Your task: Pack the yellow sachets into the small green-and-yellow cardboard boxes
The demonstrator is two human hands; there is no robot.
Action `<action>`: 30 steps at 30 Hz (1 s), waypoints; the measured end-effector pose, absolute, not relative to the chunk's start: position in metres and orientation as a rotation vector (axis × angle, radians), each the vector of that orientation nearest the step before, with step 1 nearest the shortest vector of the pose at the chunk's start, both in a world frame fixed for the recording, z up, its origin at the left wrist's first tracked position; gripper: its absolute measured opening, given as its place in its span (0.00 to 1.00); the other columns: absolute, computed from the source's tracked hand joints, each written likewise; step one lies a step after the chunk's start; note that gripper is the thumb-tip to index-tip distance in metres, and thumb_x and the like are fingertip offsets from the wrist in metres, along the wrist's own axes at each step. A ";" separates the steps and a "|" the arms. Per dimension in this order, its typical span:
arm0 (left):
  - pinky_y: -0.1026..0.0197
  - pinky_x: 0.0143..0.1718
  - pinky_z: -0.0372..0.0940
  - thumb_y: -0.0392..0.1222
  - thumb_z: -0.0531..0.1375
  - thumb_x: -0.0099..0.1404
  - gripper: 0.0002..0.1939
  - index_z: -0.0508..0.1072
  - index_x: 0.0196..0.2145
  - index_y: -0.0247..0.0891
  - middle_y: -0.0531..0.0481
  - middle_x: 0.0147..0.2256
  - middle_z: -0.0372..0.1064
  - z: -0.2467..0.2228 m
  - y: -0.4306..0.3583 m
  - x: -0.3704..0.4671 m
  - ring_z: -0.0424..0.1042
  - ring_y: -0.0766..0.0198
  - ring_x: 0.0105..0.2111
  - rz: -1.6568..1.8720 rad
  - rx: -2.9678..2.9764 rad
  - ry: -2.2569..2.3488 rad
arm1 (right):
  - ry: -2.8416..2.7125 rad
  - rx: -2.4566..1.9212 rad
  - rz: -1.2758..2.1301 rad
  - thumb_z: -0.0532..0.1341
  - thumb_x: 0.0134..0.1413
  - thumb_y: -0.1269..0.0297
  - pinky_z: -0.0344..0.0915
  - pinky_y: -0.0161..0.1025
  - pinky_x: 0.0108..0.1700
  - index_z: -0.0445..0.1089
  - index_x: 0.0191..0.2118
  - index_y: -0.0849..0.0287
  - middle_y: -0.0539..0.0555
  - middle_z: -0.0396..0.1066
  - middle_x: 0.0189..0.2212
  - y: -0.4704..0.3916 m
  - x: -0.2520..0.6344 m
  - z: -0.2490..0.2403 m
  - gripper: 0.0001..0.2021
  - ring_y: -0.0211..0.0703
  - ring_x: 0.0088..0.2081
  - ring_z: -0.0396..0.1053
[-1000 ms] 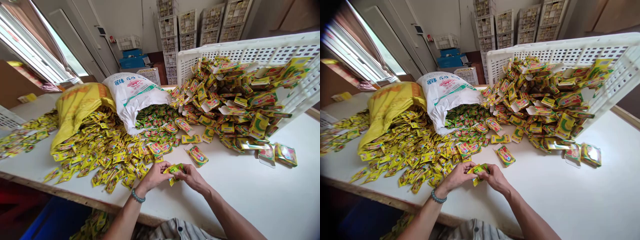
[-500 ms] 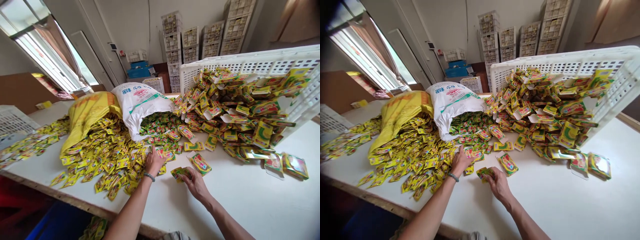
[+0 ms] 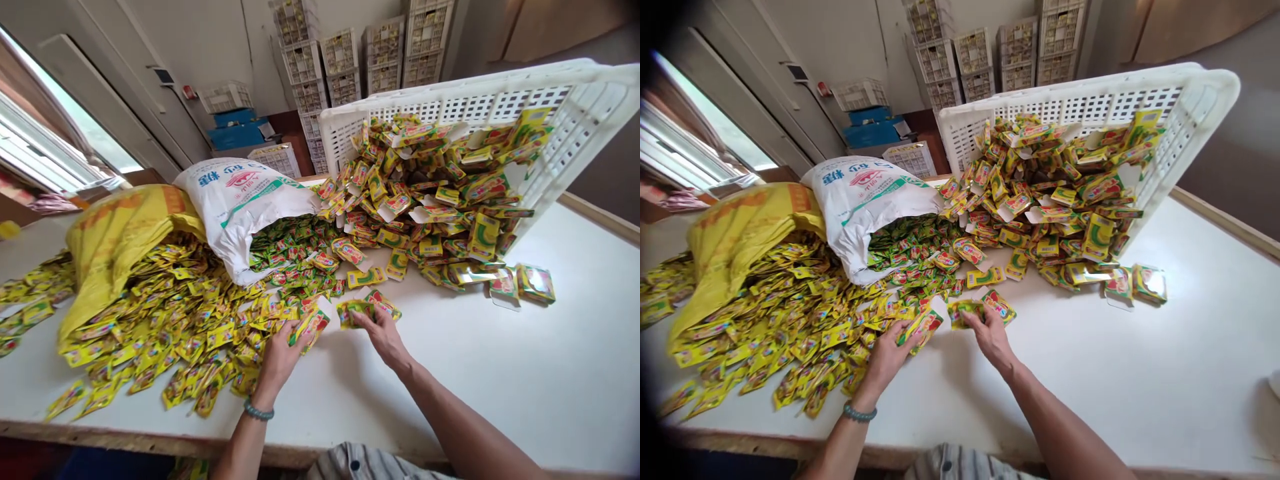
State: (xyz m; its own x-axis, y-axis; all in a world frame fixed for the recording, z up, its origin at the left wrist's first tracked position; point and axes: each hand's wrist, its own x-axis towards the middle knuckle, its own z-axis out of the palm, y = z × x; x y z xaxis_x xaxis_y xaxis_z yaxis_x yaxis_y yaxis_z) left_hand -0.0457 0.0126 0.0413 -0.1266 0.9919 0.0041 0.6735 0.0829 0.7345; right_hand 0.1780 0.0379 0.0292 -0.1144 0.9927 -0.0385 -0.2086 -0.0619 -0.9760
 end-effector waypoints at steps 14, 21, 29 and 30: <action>0.60 0.37 0.67 0.46 0.68 0.50 0.20 0.72 0.40 0.36 0.46 0.36 0.76 0.053 -0.017 -0.013 0.74 0.57 0.36 0.753 1.113 1.295 | -1.720 -1.122 1.255 0.65 0.46 0.58 0.55 0.36 0.32 0.58 0.19 0.58 0.47 0.60 0.24 0.042 0.189 0.037 0.16 0.37 0.28 0.57; 0.64 0.29 0.65 0.44 0.71 0.46 0.20 0.74 0.36 0.35 0.50 0.30 0.76 0.046 -0.013 0.005 0.73 0.61 0.28 0.808 1.030 1.335 | -1.680 -1.272 1.130 0.66 0.42 0.70 0.52 0.35 0.29 0.58 0.18 0.58 0.45 0.58 0.21 0.032 0.175 0.026 0.15 0.35 0.26 0.55; 0.62 0.33 0.68 0.45 0.71 0.45 0.23 0.74 0.39 0.35 0.49 0.31 0.76 0.037 -0.018 0.012 0.74 0.61 0.29 1.030 0.812 1.341 | -1.592 -1.197 1.178 0.60 0.55 0.54 0.62 0.41 0.39 0.73 0.36 0.56 0.53 0.73 0.33 0.029 0.180 0.036 0.12 0.44 0.35 0.66; 0.62 0.32 0.68 0.45 0.72 0.45 0.24 0.74 0.39 0.35 0.49 0.31 0.76 0.038 -0.018 0.013 0.74 0.61 0.28 1.045 0.801 1.340 | -1.606 -1.212 1.098 0.60 0.55 0.53 0.61 0.43 0.42 0.73 0.33 0.56 0.53 0.72 0.32 0.030 0.181 0.035 0.12 0.45 0.36 0.65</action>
